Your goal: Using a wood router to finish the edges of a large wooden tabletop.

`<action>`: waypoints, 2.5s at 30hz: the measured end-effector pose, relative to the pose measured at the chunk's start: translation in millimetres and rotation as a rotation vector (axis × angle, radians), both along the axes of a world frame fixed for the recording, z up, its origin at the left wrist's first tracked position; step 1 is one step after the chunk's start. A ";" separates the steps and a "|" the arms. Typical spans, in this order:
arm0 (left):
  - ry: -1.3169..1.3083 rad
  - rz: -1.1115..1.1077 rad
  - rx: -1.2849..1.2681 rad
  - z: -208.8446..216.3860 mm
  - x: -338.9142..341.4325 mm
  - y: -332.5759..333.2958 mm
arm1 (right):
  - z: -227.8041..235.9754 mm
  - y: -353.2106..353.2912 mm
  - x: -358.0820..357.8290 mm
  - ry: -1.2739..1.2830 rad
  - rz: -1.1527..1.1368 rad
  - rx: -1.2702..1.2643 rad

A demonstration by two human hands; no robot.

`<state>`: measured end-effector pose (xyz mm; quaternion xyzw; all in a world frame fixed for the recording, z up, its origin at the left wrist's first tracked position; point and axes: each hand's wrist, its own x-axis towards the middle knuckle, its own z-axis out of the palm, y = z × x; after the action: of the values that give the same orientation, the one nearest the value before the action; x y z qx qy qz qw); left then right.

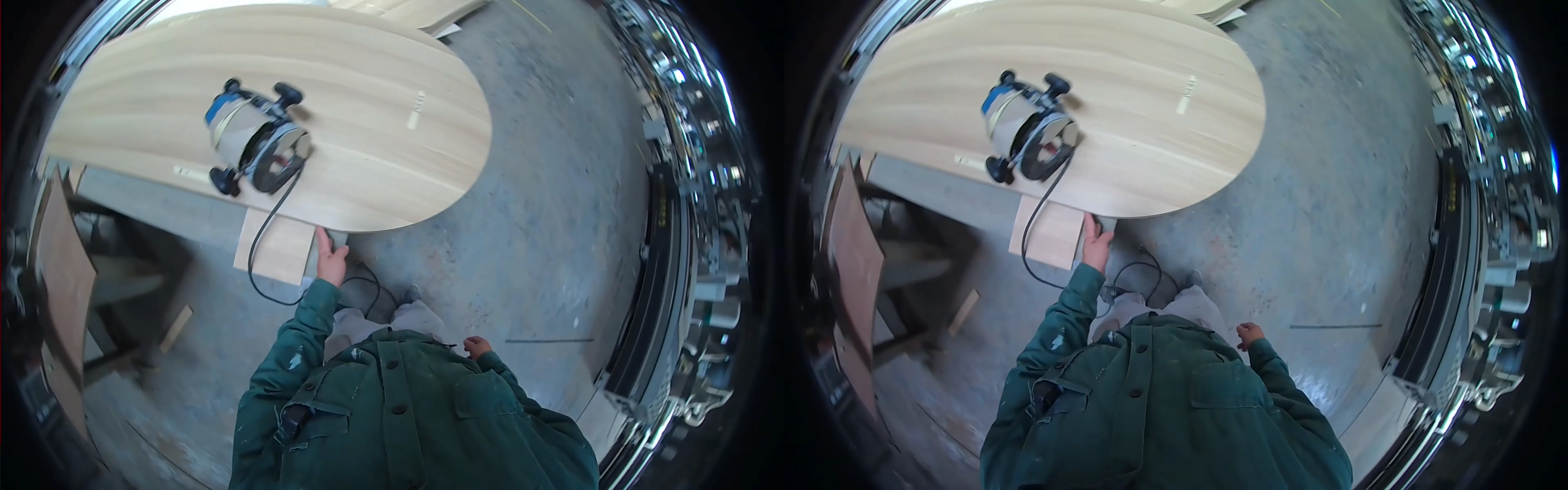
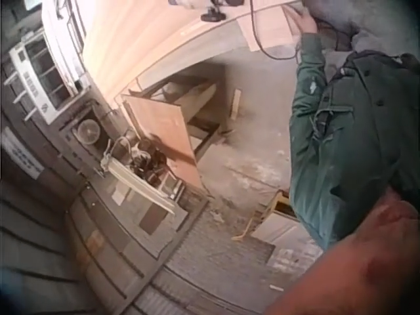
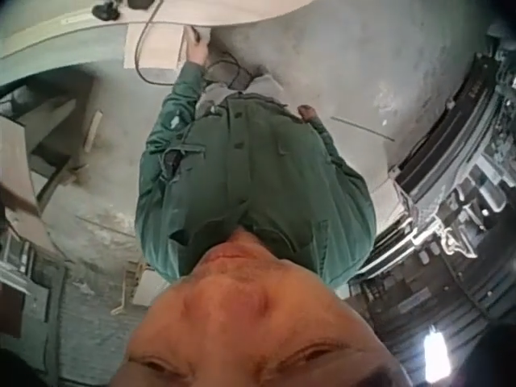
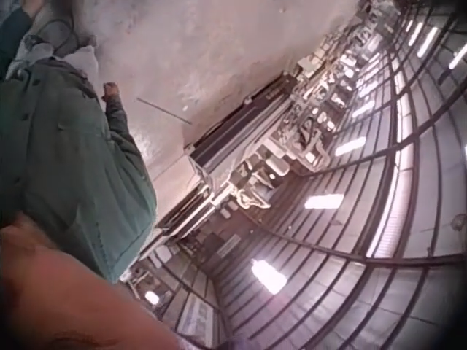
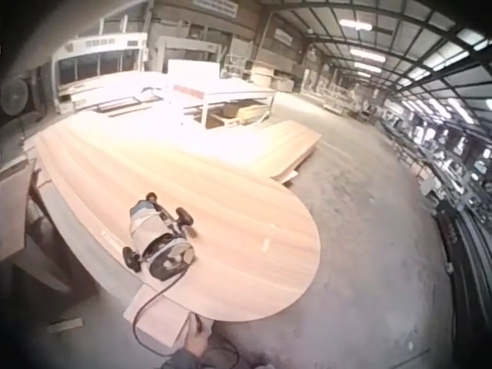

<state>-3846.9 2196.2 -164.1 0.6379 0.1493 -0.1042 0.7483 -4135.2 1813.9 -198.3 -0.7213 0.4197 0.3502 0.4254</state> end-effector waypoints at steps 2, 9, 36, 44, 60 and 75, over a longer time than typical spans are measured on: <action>0.003 0.037 -0.089 -1.0 2.3 -8.5 | -6.7 -6.6 -14.0 -0.023 -0.167 0.014; 0.047 0.144 -0.151 5.1 5.5 -39.2 | -31.7 -51.0 -19.2 -0.097 -0.251 0.133; -0.090 -0.242 1.579 0.2 190.4 -267.2 | -101.7 -278.4 7.9 -0.272 -0.594 0.118; -0.123 -0.189 1.639 5.1 360.6 -321.5 | -107.2 -351.8 68.6 -0.315 0.202 -0.224; -0.073 -0.079 1.640 4.3 519.9 -380.5 | 157.2 -508.4 459.2 -0.604 1.250 -0.167; 0.403 0.351 1.575 2.8 544.7 -434.0 | 138.6 -612.3 786.7 -0.525 0.859 0.595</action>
<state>-3302.2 1762.2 -161.3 0.9115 0.4069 0.0369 0.0475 -3348.5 1201.6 -59.7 -0.7388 -0.1462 0.4034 0.5196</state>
